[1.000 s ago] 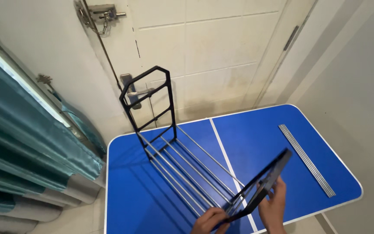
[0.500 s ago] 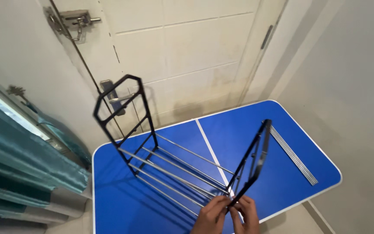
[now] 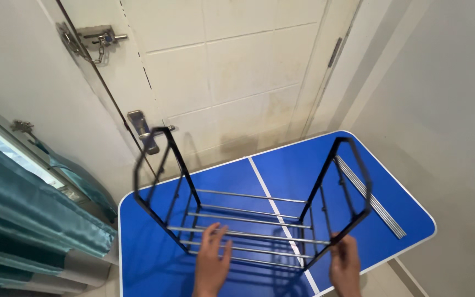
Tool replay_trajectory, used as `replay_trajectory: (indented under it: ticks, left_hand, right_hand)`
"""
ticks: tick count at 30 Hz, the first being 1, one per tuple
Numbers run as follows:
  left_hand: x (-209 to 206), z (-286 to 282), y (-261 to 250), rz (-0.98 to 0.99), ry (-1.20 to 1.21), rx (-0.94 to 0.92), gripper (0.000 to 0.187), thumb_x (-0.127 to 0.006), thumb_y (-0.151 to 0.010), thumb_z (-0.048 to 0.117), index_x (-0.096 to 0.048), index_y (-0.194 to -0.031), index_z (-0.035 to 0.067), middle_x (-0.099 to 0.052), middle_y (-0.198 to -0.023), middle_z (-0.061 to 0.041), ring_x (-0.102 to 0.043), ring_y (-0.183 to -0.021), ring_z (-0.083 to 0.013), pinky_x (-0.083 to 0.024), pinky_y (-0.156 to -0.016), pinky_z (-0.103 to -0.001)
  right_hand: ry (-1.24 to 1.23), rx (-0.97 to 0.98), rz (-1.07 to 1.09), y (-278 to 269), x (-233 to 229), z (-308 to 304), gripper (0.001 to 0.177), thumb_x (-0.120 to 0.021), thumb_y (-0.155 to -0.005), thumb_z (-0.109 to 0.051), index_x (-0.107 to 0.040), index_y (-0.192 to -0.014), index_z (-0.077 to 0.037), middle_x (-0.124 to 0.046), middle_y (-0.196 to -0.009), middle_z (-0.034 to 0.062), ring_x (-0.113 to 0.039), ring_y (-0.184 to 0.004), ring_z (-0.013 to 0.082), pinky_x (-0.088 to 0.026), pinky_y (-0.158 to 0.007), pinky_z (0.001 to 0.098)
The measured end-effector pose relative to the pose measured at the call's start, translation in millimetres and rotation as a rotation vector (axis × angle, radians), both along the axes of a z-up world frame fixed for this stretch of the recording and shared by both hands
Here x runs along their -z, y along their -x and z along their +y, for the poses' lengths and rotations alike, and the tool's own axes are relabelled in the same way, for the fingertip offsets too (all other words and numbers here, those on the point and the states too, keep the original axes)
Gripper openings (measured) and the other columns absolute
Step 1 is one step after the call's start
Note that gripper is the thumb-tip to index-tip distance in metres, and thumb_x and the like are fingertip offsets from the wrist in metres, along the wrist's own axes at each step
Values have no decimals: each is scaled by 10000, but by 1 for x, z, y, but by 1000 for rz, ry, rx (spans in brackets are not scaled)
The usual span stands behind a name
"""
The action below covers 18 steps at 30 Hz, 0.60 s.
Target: The person assembles a metal rack on a blue table. They repeatedly insert and remove metal rods into the frame, adjusting the structure throughout the clip.
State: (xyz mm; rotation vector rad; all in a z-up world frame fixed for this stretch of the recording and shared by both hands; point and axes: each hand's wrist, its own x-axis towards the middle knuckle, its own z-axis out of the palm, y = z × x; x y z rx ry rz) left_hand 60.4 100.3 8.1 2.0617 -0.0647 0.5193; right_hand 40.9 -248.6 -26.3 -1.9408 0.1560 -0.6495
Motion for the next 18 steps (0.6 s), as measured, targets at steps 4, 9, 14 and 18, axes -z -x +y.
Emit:
replay_trajectory:
  ticks: [4, 9, 14, 18]
  left_hand:
    - [34, 10, 10, -153, 525, -406, 343, -762, -888, 23, -652, -1213, 15, -647, -1193, -153, -658, -790, -218, -539, -733, -346]
    - [37, 27, 13, -352, 273, -411, 691, -758, -842, 112, -458, -1450, -19, -563, -1329, -194, -616, -1091, -248, -503, -870, -345]
    - [38, 22, 11, 50, 210, -80, 606, -744, -856, 106, -546, -1427, 66, -695, -1224, -169, -697, -1111, -260, -574, -857, -381]
    - [65, -3, 11, 13, 137, -20, 569, -786, -811, 127, -623, -1355, 112, -758, -1080, -124, -745, -975, -230, -568, -870, -364]
  right_hand:
    - [19, 194, 217, -22, -10, -36, 309, -598, -1012, -16, -599, -1319, -52, -706, -917, 140, -635, -749, 225, -502, -700, 345]
    - [53, 156, 42, -50, -22, -59, 323, -593, -993, -47, -580, -1315, -23, -701, -1121, 142, -718, -915, 197, -570, -749, 306]
    - [-11, 303, 84, -58, -26, -52, 467, -653, -976, -118, -503, -1408, -24, -649, -1169, 168, -695, -897, 226, -547, -709, 321]
    - [-27, 306, 21, -28, -6, -4, 446, -679, -963, -117, -524, -1369, -16, -631, -1201, 156, -655, -994, 225, -546, -802, 328]
